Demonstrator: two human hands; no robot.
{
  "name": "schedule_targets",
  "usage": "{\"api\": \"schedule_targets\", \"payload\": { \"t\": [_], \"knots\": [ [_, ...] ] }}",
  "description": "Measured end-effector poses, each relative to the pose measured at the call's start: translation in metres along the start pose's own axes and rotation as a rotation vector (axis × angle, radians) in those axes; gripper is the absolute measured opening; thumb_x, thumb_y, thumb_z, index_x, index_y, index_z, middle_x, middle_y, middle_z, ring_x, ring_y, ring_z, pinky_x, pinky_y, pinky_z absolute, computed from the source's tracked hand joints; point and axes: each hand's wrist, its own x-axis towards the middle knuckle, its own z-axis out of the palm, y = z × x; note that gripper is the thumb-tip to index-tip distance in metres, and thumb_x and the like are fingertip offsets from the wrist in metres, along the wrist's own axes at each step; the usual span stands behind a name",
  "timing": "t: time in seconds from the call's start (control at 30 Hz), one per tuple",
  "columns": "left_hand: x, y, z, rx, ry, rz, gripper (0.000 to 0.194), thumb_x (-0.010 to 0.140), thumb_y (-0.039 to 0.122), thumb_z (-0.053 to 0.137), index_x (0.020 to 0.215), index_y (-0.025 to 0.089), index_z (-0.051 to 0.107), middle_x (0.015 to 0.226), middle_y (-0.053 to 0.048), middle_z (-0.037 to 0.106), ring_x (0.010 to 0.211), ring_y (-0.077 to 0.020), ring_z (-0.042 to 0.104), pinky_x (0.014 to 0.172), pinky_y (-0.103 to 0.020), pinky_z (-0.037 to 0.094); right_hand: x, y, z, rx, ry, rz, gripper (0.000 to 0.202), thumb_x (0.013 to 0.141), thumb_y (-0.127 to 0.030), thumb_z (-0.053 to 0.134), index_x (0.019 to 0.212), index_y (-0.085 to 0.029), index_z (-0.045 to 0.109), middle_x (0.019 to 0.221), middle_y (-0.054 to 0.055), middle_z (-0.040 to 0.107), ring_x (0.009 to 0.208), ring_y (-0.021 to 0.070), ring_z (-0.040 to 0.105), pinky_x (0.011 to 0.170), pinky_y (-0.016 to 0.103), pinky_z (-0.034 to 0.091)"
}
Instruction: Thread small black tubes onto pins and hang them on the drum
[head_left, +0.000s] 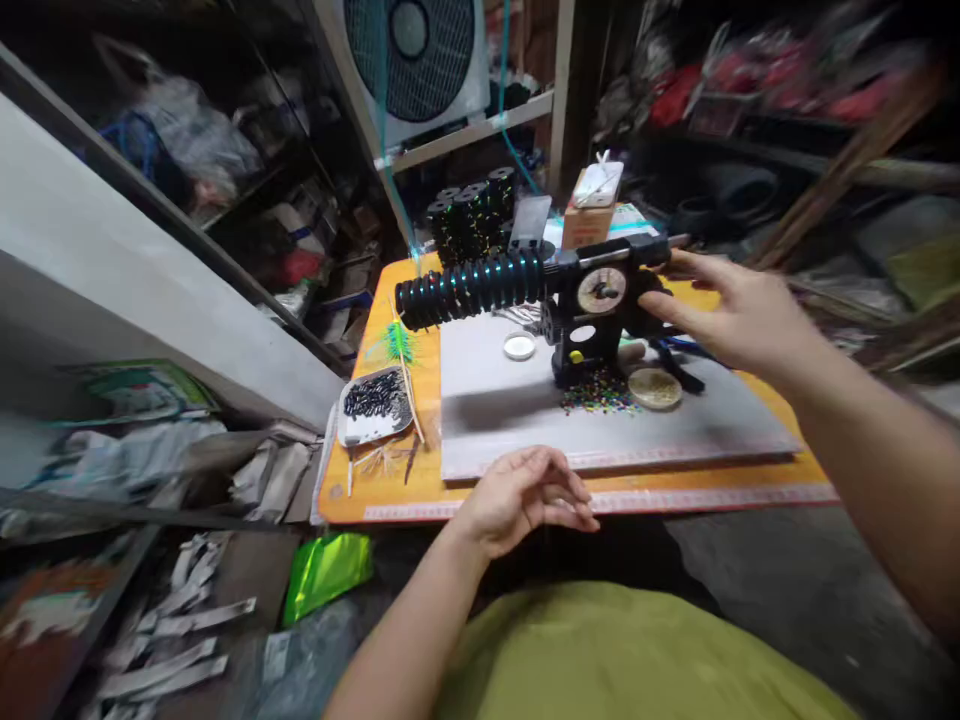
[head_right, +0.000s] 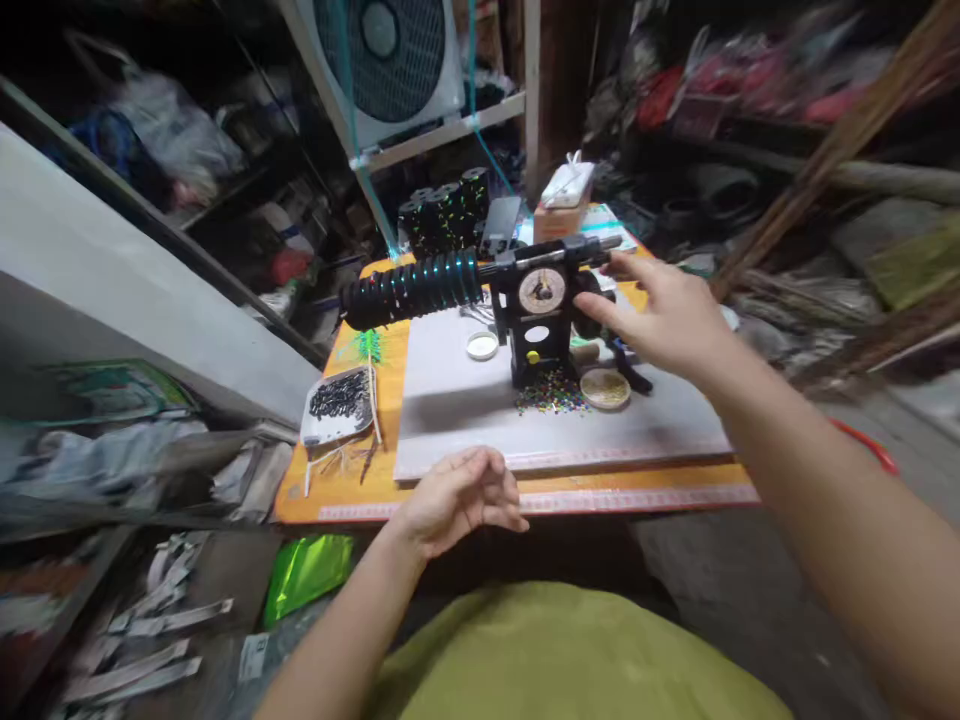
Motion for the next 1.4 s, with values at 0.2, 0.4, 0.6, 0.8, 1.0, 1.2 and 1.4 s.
{"api": "schedule_targets", "payload": {
  "t": [0.2,0.4,0.6,0.8,1.0,1.2,1.4],
  "knots": [
    [0.0,-0.007,-0.001,0.018,-0.012,0.076,0.038,0.088,0.048,0.078,0.084,0.015,0.059,0.049,0.012,0.037,0.039,-0.0029,0.016,0.037,-0.013,0.018,0.007,0.003,0.006,-0.035,0.079,-0.058,0.037,0.1,-0.039,0.066,0.13,-0.018,0.064,0.132,0.01,0.066,0.115,0.0253,0.067,0.098,0.049,0.057],
    [0.002,-0.016,-0.003,0.027,-0.02,0.137,0.039,0.092,0.05,0.074,0.083,0.017,0.055,0.048,0.014,0.028,0.04,-0.0036,0.008,0.037,-0.016,0.012,0.006,0.009,0.011,-0.029,0.121,-0.118,0.035,0.1,-0.039,0.065,0.128,-0.018,0.064,0.131,0.01,0.066,0.113,0.0241,0.068,0.096,0.047,0.059],
    [0.007,-0.022,-0.006,0.04,-0.027,0.142,0.038,0.092,0.049,0.073,0.082,0.017,0.056,0.047,0.014,0.029,0.038,-0.004,0.011,0.036,-0.016,0.013,0.002,0.011,0.013,0.036,0.16,-0.148,0.035,0.101,-0.039,0.065,0.129,-0.019,0.064,0.132,0.01,0.066,0.112,0.0239,0.068,0.096,0.047,0.059],
    [0.005,-0.023,-0.008,0.047,-0.014,0.128,0.039,0.092,0.051,0.074,0.082,0.018,0.054,0.047,0.014,0.027,0.039,-0.0037,0.009,0.036,-0.015,0.013,-0.001,0.01,0.019,0.105,0.16,-0.17,0.036,0.101,-0.038,0.065,0.131,-0.019,0.063,0.134,0.011,0.065,0.114,0.0246,0.067,0.097,0.048,0.058],
    [0.009,-0.029,-0.008,0.071,0.024,0.145,0.041,0.091,0.054,0.073,0.083,0.018,0.056,0.047,0.014,0.03,0.038,-0.0038,0.011,0.035,-0.015,0.015,-0.003,0.009,0.015,0.126,0.156,-0.167,0.045,0.099,-0.047,0.065,0.135,-0.02,0.062,0.135,0.012,0.066,0.121,0.0297,0.066,0.102,0.054,0.055],
    [0.018,-0.044,-0.009,0.106,0.054,0.196,0.049,0.088,0.064,0.071,0.08,0.018,0.057,0.041,0.011,0.041,0.031,-0.0041,0.017,0.031,-0.017,0.018,0.03,-0.071,-0.027,0.153,0.163,-0.371,0.064,0.104,-0.046,0.048,0.162,-0.024,0.032,0.165,0.016,0.04,0.156,0.0391,0.03,0.126,0.066,0.023],
    [0.023,-0.047,-0.013,0.152,0.086,0.207,0.058,0.081,0.073,0.072,0.079,0.016,0.061,0.038,0.01,0.042,0.027,-0.0054,0.027,0.029,-0.019,0.02,0.116,-0.224,0.004,0.079,-0.501,-0.721,0.037,0.107,-0.037,0.052,0.137,-0.02,0.062,0.142,0.013,0.064,0.129,0.0272,0.061,0.111,0.05,0.05]
  ]
}}
